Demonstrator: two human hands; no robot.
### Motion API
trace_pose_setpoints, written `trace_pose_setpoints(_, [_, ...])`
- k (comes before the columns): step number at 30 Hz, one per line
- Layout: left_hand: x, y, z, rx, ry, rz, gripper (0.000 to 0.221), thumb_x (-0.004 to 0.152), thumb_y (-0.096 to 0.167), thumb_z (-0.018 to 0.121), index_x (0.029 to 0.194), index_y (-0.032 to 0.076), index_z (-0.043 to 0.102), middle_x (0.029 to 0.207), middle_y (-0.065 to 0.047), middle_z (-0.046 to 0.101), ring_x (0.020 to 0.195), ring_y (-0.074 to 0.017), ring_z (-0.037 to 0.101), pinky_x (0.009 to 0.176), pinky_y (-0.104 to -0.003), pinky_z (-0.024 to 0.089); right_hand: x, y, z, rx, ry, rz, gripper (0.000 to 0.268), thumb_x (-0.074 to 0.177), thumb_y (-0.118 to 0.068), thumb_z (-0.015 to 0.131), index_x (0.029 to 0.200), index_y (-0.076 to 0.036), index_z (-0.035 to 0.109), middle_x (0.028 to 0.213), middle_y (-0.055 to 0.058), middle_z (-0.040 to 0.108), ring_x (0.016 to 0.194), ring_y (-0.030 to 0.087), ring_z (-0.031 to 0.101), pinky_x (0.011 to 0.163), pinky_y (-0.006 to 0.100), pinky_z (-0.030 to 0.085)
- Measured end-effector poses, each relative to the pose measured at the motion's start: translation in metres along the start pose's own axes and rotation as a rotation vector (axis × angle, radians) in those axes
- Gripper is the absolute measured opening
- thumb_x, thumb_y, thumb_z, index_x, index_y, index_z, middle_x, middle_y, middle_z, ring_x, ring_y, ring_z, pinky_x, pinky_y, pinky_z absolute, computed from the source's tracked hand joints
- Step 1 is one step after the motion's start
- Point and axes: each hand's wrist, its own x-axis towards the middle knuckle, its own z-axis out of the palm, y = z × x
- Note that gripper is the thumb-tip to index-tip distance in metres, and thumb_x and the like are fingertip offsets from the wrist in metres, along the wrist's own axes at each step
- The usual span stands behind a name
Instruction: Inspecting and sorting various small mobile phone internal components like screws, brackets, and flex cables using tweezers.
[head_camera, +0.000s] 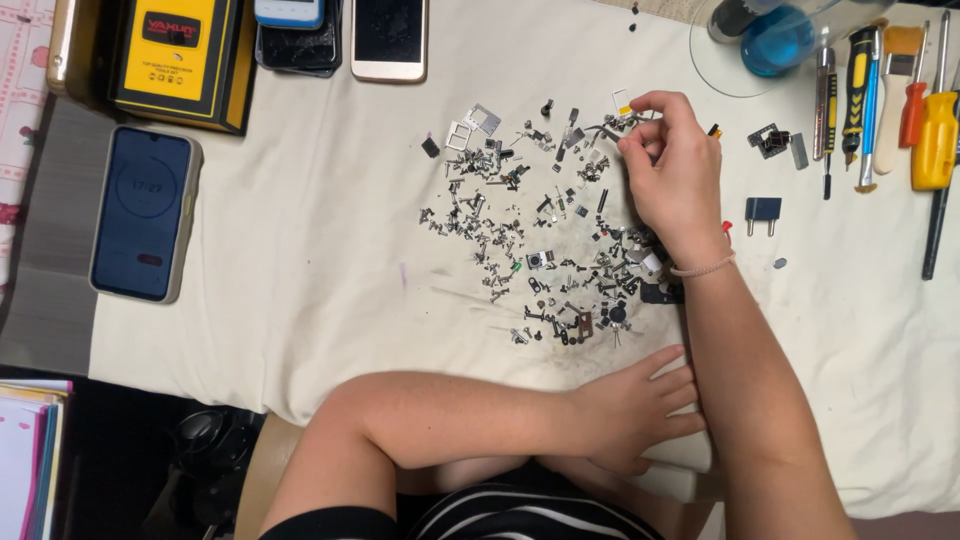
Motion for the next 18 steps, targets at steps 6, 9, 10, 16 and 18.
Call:
trace_pose_setpoints(6, [-0.0003, 0.0008, -0.0012, 0.031, -0.013, -0.007, 0.090, 0.072, 0.078, 0.061, 0.146, 0.028, 0.049, 0.152, -0.008, 0.050, 0.147, -0.0255, 0.038, 0.130, -0.054, 0.013, 0.0025, 0.0078, 0.0024, -0.113, -0.016, 0.093, 0.022, 0.098, -0.013, 0.065, 0.119, -0.013, 0.057, 0.083, -0.007, 0.072, 0.060, 0.015, 0.054, 0.088, 0.040, 0.045])
trace_pose_setpoints(9, [0.0002, 0.0015, 0.0034, 0.005, 0.022, -0.009, 0.092, 0.069, 0.078, 0.065, 0.145, 0.028, 0.051, 0.151, -0.009, 0.051, 0.146, -0.0264, 0.040, 0.130, -0.054, 0.015, 0.0042, 0.0038, 0.0017, -0.102, -0.050, 0.117, 0.024, 0.096, -0.015, 0.066, 0.118, -0.013, 0.055, 0.085, -0.007, 0.073, 0.062, 0.015, 0.054, 0.088, 0.040, 0.045])
trace_pose_setpoints(10, [0.0000, 0.0014, 0.0041, 0.006, 0.022, -0.009, 0.092, 0.069, 0.078, 0.065, 0.145, 0.028, 0.051, 0.151, -0.009, 0.051, 0.146, -0.0264, 0.040, 0.130, -0.054, 0.015, 0.0044, 0.0033, 0.0029, -0.102, -0.050, 0.116, 0.024, 0.096, -0.015, 0.066, 0.118, -0.013, 0.055, 0.085, -0.007, 0.073, 0.062, 0.015, 0.054, 0.088, 0.040, 0.045])
trace_pose_setpoints(16, [-0.0013, 0.0004, 0.0003, 0.016, 0.021, -0.010, 0.095, 0.069, 0.078, 0.066, 0.148, 0.027, 0.048, 0.152, -0.009, 0.050, 0.147, -0.0268, 0.039, 0.130, -0.054, 0.014, 0.0042, 0.0041, 0.0059, 0.066, -0.055, 0.108, 0.018, 0.098, -0.006, 0.065, 0.114, -0.009, 0.057, 0.085, 0.000, 0.072, 0.064, 0.008, 0.054, 0.070, 0.028, 0.047])
trace_pose_setpoints(18, [-0.0011, 0.0006, 0.0004, 0.024, 0.002, -0.006, 0.096, 0.071, 0.080, 0.064, 0.149, 0.027, 0.046, 0.152, -0.009, 0.049, 0.148, -0.0272, 0.037, 0.130, -0.054, 0.014, 0.0041, 0.0063, 0.0058, 0.148, 0.002, 0.117, 0.020, 0.098, -0.002, 0.068, 0.106, -0.011, 0.052, 0.082, 0.002, 0.068, 0.069, 0.008, 0.056, 0.073, 0.026, 0.047])
